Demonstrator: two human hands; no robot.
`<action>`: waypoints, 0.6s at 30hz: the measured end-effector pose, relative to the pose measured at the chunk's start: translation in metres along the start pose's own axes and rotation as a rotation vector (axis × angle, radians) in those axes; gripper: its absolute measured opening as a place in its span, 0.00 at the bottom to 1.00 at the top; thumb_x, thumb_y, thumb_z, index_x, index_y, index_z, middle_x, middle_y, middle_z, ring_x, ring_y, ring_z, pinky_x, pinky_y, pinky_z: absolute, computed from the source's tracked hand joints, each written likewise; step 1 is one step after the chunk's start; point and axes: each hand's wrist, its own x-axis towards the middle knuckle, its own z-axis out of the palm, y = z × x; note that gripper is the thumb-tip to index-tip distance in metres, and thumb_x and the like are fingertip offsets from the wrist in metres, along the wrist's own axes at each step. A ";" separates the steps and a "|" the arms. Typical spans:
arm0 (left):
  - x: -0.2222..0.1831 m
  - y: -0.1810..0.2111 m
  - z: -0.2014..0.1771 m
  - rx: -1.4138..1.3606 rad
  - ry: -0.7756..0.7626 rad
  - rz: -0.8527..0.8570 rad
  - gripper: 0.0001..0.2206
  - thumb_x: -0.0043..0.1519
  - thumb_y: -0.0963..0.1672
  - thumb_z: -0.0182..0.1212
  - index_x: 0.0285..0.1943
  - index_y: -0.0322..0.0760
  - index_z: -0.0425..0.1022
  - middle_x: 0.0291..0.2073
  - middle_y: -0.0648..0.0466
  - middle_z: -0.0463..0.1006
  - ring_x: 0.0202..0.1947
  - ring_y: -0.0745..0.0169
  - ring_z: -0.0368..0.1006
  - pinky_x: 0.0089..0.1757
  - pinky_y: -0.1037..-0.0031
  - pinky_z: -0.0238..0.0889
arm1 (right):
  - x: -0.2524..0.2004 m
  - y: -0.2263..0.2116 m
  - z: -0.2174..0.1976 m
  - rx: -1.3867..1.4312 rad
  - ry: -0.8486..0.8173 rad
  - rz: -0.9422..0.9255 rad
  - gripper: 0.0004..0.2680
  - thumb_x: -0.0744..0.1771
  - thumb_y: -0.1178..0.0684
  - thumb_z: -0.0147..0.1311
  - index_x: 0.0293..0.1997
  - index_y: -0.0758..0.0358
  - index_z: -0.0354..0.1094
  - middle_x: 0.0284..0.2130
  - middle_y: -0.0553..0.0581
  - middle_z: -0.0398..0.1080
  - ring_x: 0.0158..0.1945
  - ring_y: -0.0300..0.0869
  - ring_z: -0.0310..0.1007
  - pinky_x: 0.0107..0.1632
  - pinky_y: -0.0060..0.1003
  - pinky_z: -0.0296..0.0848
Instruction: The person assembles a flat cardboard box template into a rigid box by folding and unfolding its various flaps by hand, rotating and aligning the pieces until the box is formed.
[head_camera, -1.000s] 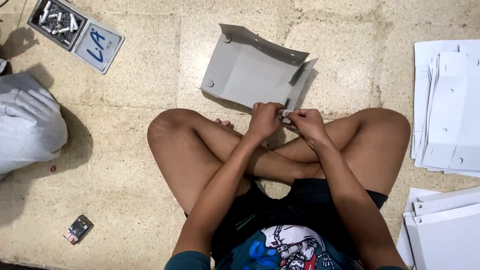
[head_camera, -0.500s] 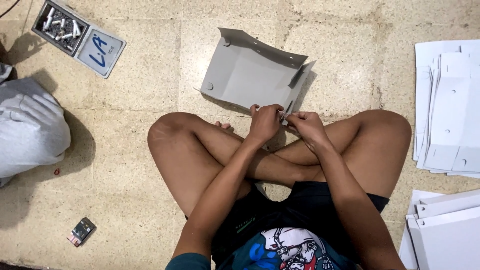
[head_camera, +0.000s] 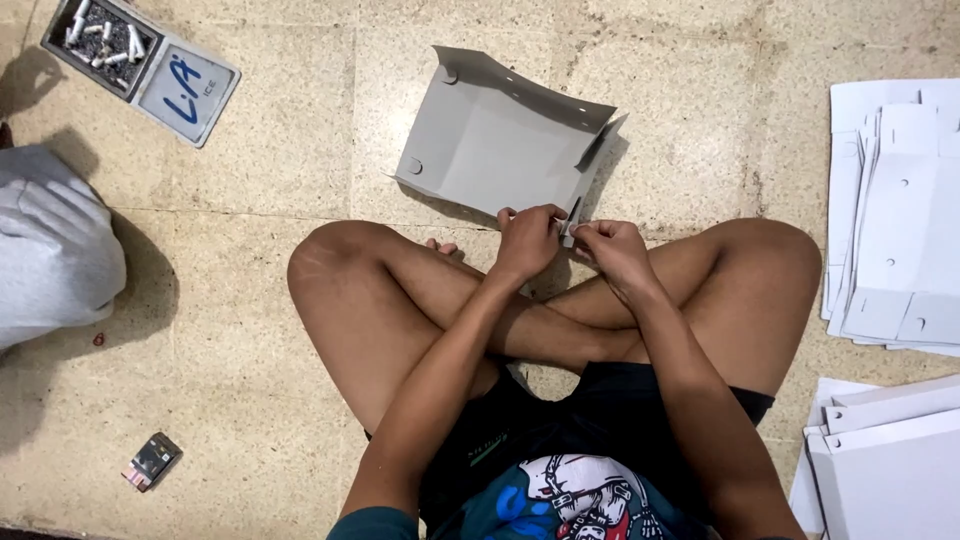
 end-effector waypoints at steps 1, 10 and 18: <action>-0.001 0.001 0.000 -0.002 0.000 -0.001 0.11 0.65 0.38 0.52 0.53 0.28 0.77 0.38 0.42 0.83 0.43 0.45 0.80 0.60 0.50 0.43 | 0.001 0.002 0.000 -0.002 0.000 0.001 0.08 0.62 0.57 0.60 0.35 0.76 0.73 0.26 0.64 0.69 0.31 0.43 0.72 0.38 0.34 0.79; -0.003 0.008 -0.005 0.013 0.006 0.012 0.11 0.65 0.37 0.52 0.53 0.27 0.77 0.38 0.40 0.82 0.45 0.43 0.78 0.60 0.50 0.44 | 0.007 0.009 -0.005 -0.018 -0.021 0.000 0.09 0.63 0.56 0.60 0.36 0.76 0.73 0.28 0.67 0.70 0.34 0.47 0.74 0.40 0.40 0.79; -0.007 0.007 -0.008 -0.015 0.000 0.019 0.12 0.65 0.37 0.50 0.55 0.25 0.76 0.42 0.37 0.81 0.48 0.41 0.78 0.60 0.50 0.44 | -0.001 0.000 0.000 -0.252 -0.008 -0.041 0.09 0.64 0.52 0.60 0.38 0.71 0.77 0.28 0.63 0.74 0.34 0.43 0.70 0.37 0.42 0.72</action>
